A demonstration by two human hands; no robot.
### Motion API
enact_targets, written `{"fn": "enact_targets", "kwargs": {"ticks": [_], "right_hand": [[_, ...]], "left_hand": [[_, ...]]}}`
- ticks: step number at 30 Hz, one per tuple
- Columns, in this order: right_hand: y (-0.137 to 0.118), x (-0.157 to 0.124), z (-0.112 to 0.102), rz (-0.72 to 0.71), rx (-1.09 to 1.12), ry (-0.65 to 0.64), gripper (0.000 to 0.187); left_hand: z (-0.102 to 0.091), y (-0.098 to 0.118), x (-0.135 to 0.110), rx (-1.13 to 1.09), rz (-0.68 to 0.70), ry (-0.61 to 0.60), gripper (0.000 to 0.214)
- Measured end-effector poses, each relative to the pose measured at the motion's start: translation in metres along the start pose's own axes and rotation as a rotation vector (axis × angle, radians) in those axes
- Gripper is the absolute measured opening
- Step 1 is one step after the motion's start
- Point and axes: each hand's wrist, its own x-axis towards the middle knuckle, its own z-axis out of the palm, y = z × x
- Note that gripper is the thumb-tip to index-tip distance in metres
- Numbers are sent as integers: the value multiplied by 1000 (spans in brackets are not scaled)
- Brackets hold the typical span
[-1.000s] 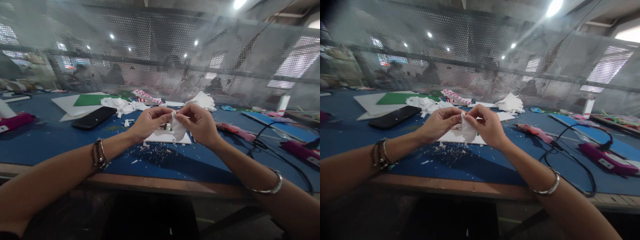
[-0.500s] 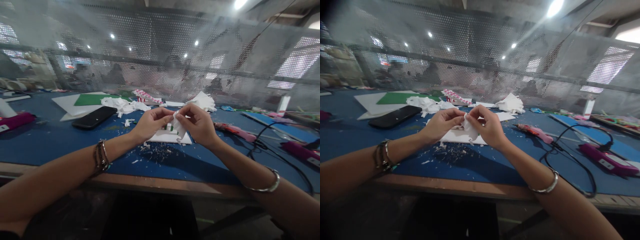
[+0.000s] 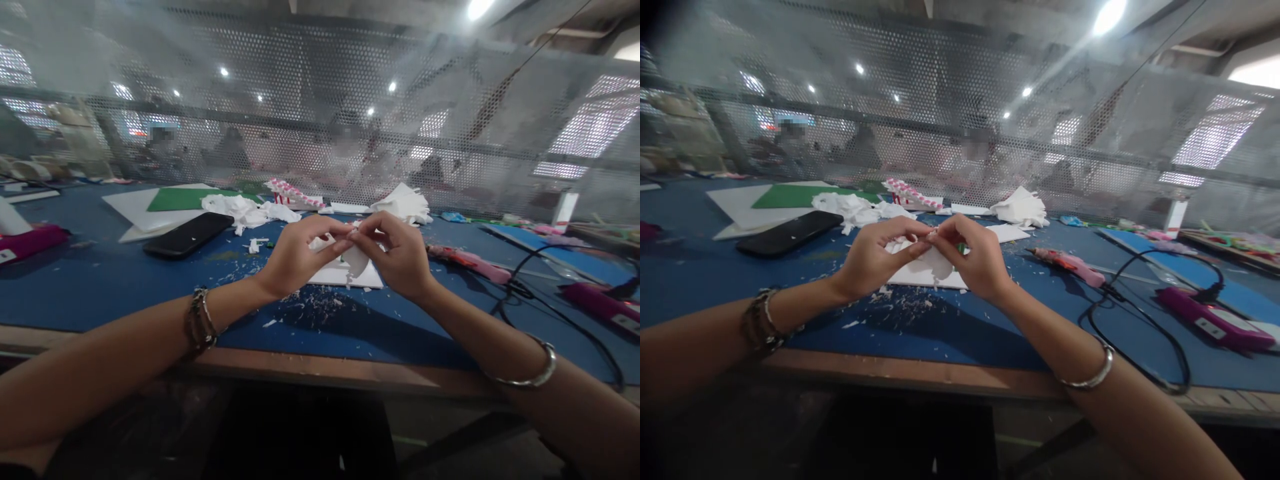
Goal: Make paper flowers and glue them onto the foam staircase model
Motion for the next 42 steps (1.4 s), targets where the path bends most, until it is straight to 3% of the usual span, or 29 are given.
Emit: {"fn": "enact_targets", "kwargs": {"ticks": [5, 9, 18, 23, 28, 32, 37, 42], "right_hand": [[2, -1, -1, -69, -70, -8, 6], [1, -1, -2, -103, -103, -13, 3], [-1, 0, -3, -130, 41, -71, 6], [0, 1, -5, -163, 43, -107, 9], [0, 2, -6, -228, -61, -96, 9], [0, 3, -6, -314, -149, -65, 10], [0, 2, -7, -296, -144, -45, 9], [0, 1, -3, -155, -20, -77, 8]], "left_hand": [[-3, -3, 3, 15, 22, -1, 11], [0, -8, 4, -158, -74, 9, 10], [1, -13, 6, -478, -123, -9, 4], [-5, -16, 8, -387, -22, -73, 5], [-9, -17, 11, -219, 98, -40, 6], [-7, -18, 10, -273, 137, -63, 7], [-5, -14, 9, -315, 98, -31, 7], [-7, -10, 10, -307, -4, -35, 3]]}}
